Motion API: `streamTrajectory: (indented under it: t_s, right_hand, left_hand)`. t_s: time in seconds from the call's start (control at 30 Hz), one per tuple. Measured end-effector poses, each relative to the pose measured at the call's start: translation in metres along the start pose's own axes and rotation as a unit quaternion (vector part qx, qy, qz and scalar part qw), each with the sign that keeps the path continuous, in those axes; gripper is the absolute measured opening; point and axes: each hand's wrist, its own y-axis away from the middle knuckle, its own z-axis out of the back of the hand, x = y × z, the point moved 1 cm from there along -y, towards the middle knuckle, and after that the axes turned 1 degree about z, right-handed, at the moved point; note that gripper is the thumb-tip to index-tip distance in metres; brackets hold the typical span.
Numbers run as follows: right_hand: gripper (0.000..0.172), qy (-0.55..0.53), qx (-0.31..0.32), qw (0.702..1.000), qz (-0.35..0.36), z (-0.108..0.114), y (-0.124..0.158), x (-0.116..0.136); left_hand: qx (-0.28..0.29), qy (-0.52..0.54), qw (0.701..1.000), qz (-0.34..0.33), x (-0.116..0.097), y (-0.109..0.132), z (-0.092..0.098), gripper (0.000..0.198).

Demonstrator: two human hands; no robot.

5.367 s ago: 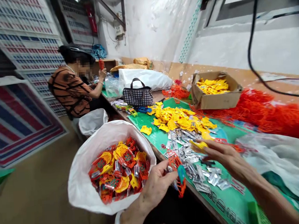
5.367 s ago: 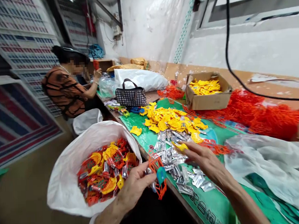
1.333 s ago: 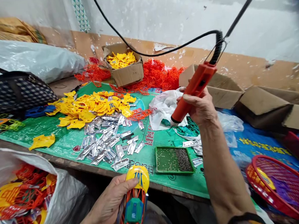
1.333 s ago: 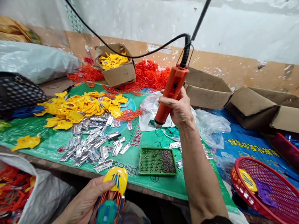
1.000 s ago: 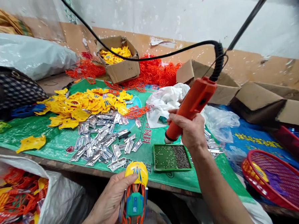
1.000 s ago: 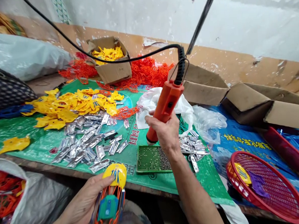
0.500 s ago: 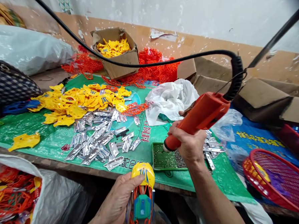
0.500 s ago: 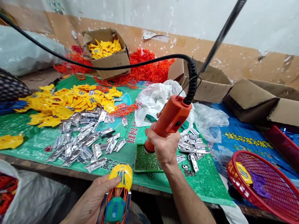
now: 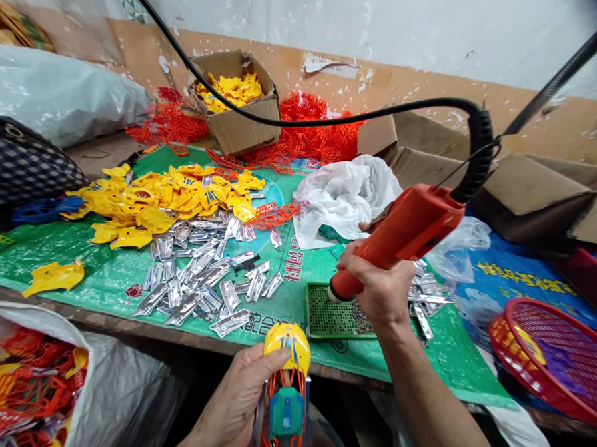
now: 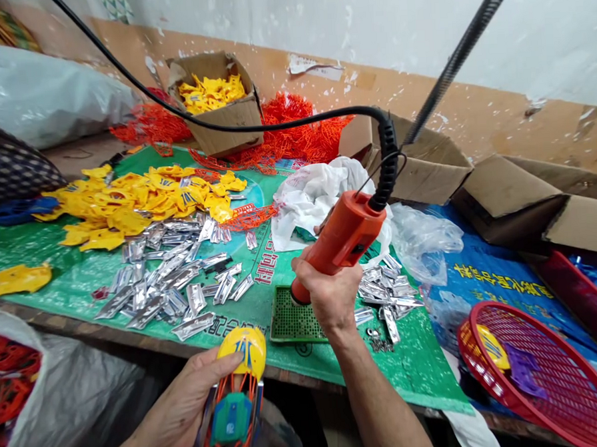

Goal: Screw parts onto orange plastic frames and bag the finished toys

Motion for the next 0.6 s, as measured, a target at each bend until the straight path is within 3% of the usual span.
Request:
streamTrajectory:
  t_s: [0.43, 0.6]
  right_hand:
    - [0.019, 0.001, 0.007, 1.000, 0.006, -0.002, 0.000, 0.003]
    - [0.017, -0.040, 0.007, 0.999, 0.012, -0.001, -0.003, 0.022]
  left_hand:
    - [-0.009, 0.006, 1.000, -0.005, 0.004, 0.002, 0.002, 0.025]
    - [-0.010, 0.013, 1.000, -0.013, 0.003, 0.003, -0.003, 0.025]
